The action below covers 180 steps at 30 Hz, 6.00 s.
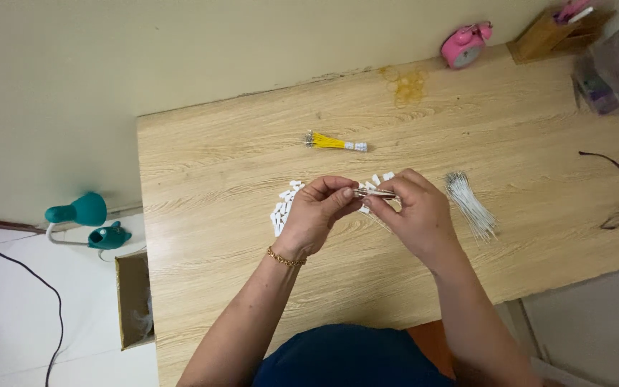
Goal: Attach white identification tags to individual wires.
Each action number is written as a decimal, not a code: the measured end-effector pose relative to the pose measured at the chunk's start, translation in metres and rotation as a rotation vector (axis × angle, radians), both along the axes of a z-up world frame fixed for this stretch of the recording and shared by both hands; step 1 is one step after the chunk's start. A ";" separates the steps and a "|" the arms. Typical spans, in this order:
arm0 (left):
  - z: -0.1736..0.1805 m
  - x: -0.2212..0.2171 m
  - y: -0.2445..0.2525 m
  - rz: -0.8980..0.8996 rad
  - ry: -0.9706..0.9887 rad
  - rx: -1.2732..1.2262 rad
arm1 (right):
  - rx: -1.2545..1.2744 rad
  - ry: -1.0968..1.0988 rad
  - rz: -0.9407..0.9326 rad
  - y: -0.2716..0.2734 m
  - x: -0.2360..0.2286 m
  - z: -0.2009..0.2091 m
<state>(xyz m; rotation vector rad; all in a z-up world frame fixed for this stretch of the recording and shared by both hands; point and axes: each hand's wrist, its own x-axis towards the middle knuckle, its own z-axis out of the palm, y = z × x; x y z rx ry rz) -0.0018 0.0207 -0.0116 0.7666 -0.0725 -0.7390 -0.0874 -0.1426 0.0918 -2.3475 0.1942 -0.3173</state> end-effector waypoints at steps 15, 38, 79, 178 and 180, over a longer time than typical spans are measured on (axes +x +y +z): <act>0.004 0.011 0.001 0.065 -0.224 0.153 | 0.149 0.060 0.047 -0.007 0.002 -0.009; -0.059 0.009 -0.013 0.027 0.032 0.110 | 0.021 0.045 0.019 -0.012 0.012 -0.087; -0.020 0.031 0.006 0.121 -0.842 0.933 | 0.653 0.141 -0.149 -0.021 0.024 -0.095; -0.021 0.029 0.008 0.013 -0.212 0.401 | 0.488 0.062 -0.060 -0.007 0.028 -0.085; -0.015 0.021 0.007 -0.046 -0.222 0.287 | 0.475 0.075 -0.096 -0.007 0.024 -0.076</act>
